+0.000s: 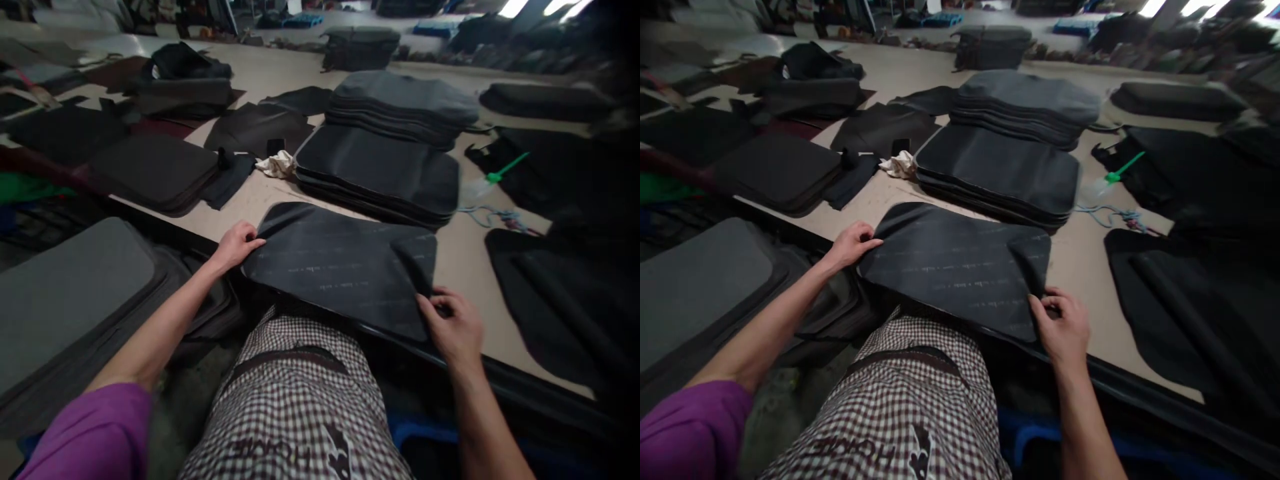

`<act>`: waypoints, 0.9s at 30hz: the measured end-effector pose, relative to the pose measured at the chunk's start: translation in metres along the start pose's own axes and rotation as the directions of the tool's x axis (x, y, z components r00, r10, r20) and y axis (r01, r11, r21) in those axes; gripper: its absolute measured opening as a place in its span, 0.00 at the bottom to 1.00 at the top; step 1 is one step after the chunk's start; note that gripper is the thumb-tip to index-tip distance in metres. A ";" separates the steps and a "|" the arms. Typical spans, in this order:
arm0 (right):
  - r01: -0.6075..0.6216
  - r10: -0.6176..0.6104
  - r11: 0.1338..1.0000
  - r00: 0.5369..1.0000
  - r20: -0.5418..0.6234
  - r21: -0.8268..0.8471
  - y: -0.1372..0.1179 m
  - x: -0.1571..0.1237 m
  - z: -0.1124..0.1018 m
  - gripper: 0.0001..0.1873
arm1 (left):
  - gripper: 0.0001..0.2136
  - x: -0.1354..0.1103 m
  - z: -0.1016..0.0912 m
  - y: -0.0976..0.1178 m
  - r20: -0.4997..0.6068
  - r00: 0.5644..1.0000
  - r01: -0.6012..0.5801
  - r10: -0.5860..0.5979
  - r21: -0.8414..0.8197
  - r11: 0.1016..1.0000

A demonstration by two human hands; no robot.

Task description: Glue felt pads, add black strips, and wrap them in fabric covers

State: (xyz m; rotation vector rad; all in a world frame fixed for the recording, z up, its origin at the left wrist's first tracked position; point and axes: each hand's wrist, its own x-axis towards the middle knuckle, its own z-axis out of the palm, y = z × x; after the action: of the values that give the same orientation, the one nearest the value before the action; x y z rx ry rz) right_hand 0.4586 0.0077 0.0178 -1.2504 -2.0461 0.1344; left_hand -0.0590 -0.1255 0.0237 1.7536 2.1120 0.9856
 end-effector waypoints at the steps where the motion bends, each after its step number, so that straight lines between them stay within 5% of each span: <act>1: -0.007 0.007 1.000 1.000 0.007 0.006 -0.003 0.000 -0.001 0.19 | 0.14 0.000 0.000 -0.001 0.004 1.000 0.000 0.000 0.003 1.000; 9: -0.037 0.035 0.998 0.999 0.035 0.044 -0.012 0.002 -0.005 0.13 | 0.17 0.005 0.004 -0.018 0.038 0.997 0.061 -0.063 0.066 0.996; 27: -0.022 0.022 0.999 1.000 0.008 0.040 -0.011 0.000 -0.004 0.13 | 0.16 0.005 0.001 -0.010 0.046 0.997 0.063 -0.065 0.056 0.996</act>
State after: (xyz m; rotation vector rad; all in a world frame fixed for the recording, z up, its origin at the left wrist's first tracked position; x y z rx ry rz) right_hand 0.4526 0.0012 0.0254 -1.2496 -2.0268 0.1895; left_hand -0.0673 -0.1211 0.0182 1.7048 2.1701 0.8690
